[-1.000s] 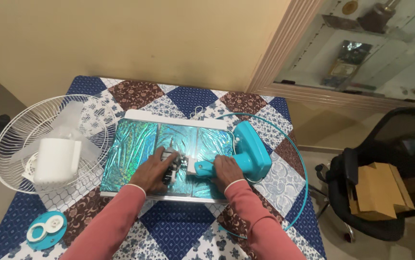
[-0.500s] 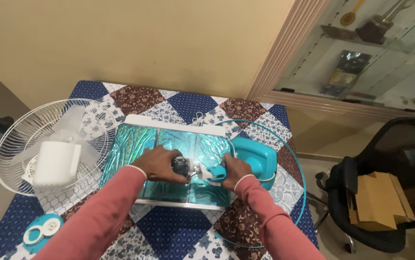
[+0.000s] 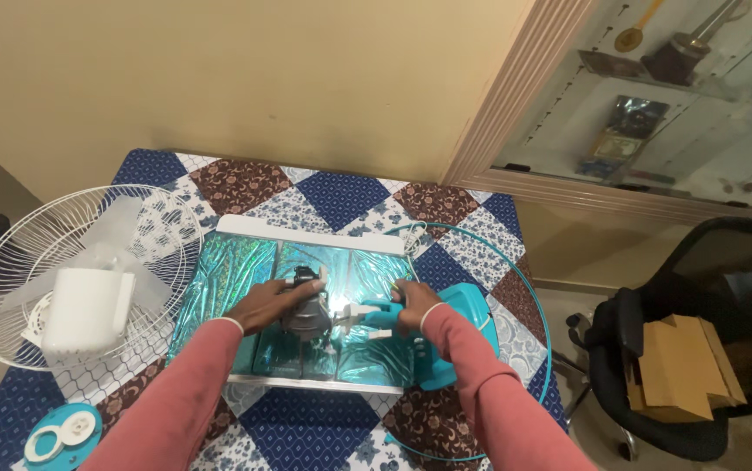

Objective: The person uses a screwdriver to tighten screws on a small electric motor mounted on a teal base. They then move a white fan cage and a blue fan blade to the side, and continue adjusting the motor assembly with the screwdriver.

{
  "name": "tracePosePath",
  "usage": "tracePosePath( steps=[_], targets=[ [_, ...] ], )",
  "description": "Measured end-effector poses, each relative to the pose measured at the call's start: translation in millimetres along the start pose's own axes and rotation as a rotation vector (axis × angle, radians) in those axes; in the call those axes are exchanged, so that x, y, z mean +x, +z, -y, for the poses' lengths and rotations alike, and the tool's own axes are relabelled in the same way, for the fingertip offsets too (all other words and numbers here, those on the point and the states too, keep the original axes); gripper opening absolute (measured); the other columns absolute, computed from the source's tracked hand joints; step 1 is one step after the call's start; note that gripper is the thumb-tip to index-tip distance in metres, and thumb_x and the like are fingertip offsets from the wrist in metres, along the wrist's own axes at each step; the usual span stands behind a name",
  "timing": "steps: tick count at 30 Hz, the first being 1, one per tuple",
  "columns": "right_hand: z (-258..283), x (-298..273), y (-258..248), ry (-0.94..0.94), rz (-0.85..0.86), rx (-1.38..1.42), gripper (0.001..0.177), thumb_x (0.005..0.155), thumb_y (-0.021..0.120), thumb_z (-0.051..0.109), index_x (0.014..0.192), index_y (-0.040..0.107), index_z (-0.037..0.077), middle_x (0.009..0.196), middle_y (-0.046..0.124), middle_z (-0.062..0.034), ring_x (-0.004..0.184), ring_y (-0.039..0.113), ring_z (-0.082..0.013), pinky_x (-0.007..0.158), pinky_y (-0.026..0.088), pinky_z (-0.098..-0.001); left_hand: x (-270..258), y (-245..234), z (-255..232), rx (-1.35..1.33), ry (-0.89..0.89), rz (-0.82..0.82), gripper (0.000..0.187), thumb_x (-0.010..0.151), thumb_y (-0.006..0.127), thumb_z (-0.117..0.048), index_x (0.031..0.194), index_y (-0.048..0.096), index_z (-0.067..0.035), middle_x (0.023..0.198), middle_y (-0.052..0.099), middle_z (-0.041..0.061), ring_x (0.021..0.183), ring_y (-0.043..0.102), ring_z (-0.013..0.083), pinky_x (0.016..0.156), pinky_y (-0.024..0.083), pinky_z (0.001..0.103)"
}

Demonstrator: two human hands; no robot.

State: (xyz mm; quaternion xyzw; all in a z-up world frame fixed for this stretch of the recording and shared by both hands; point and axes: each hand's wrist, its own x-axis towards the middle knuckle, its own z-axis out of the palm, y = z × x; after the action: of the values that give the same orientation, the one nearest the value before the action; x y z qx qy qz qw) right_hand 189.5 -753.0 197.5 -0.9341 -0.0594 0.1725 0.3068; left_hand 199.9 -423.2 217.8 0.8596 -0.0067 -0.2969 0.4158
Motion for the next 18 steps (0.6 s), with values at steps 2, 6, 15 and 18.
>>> tracePosePath(
  steps=[2,6,15,18],
  targets=[
    [-7,6,1,-0.032,-0.021,0.074,0.051,0.047,0.085,0.008,0.091,0.058,0.007,0.081,0.069,-0.0136,0.08,0.07,-0.0315,0.067,0.053,-0.0422,-1,-2,-3,0.005,-0.027,-0.016,0.112,0.064,0.046,-0.094,0.122,0.074,-0.003,0.11,0.078,0.02,0.105,0.075,0.0335,0.092,0.054,0.048],
    [-20,19,7,-0.074,-0.158,0.097,0.049,0.048,0.084,0.007,0.088,0.057,0.008,0.077,0.067,-0.0153,0.073,0.066,-0.0343,0.066,0.053,-0.0428,-2,-3,-11,-0.01,-0.12,-0.03,0.116,0.068,0.039,-0.097,0.116,0.076,0.002,0.094,0.079,0.025,0.086,0.079,0.0355,0.081,0.062,0.057],
    [-10,25,20,-0.32,-0.393,-0.134,0.072,0.053,0.096,0.011,0.106,0.047,0.01,0.098,0.063,-0.0158,0.098,0.061,-0.0404,0.091,0.044,-0.0479,10,-10,-10,-0.369,-0.262,-0.081,0.114,0.065,0.044,-0.093,0.116,0.072,0.005,0.096,0.074,0.02,0.069,0.077,0.0308,0.058,0.067,0.037],
    [-3,29,31,-0.31,-0.479,-0.192,0.073,0.052,0.095,0.011,0.107,0.047,0.008,0.099,0.06,-0.0158,0.103,0.06,-0.0374,0.1,0.04,-0.0481,16,-4,-5,-0.456,-0.258,-0.089,0.108,0.069,0.049,-0.092,0.108,0.072,0.006,0.092,0.076,0.022,0.069,0.077,0.0267,0.059,0.067,0.035]
  ],
)
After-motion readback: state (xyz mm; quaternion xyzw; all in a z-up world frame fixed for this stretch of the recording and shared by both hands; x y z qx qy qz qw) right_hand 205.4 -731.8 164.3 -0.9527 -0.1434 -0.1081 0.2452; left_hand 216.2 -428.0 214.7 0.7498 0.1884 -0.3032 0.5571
